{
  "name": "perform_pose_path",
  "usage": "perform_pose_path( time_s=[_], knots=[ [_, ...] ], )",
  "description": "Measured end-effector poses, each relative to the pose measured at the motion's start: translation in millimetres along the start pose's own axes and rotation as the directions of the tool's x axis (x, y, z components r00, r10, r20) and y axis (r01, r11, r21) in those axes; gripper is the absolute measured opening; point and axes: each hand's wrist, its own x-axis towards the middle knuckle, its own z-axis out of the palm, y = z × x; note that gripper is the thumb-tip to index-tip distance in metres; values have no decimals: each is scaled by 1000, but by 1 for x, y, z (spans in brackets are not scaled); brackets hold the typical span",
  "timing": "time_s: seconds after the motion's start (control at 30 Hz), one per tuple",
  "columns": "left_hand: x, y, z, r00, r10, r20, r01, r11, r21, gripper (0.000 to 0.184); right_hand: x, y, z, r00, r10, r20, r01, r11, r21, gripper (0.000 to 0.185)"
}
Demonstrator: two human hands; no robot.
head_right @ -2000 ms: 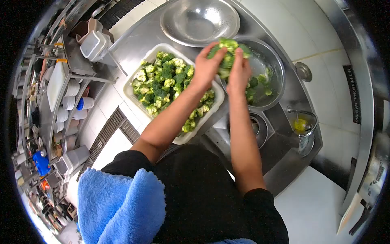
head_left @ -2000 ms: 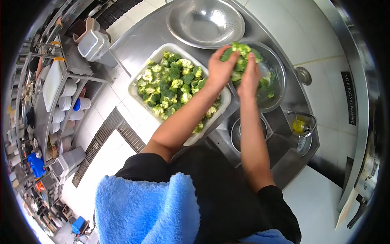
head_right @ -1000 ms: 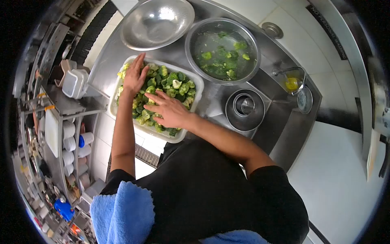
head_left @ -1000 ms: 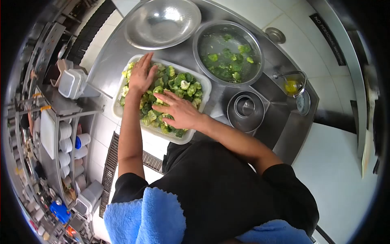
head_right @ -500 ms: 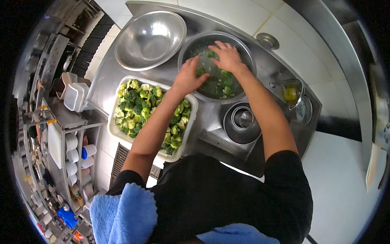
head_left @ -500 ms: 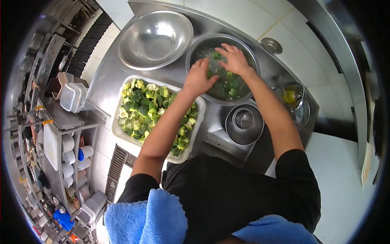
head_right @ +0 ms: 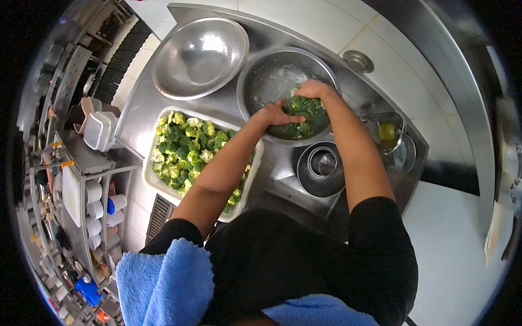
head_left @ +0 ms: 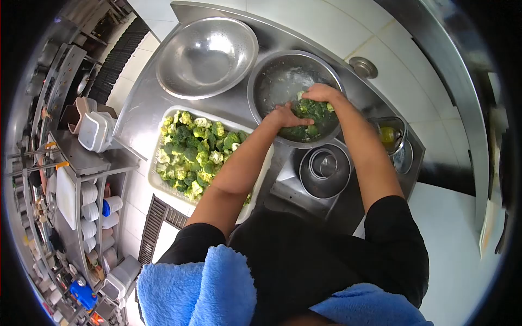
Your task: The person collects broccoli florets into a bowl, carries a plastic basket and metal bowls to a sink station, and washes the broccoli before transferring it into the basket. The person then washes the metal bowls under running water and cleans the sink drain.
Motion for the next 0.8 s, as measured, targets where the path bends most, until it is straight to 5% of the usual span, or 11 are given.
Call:
perform_pose_path(
  time_s=[0.13,0.23,0.63,0.73,0.8],
  knots=[
    [-5,10,21,1000,10,-26,-10,1000,-18,162,-21,5,29,1000,20,0,-19,967,254,61],
    [-3,16,32,994,-3,-109,-8,995,-102,151,-49,-14,45,962,229,146,-266,676,688,57],
    [-2,3,34,982,-8,-190,-59,937,-345,127,-53,-29,87,910,410,64,-197,292,936,55],
    [-4,11,30,970,24,-241,-119,914,-388,125,-59,-34,80,918,388,-75,-25,247,969,52],
    [-6,17,25,936,90,-339,-220,903,-368,124,-58,-28,65,910,380,-166,22,356,934,49]
  ],
)
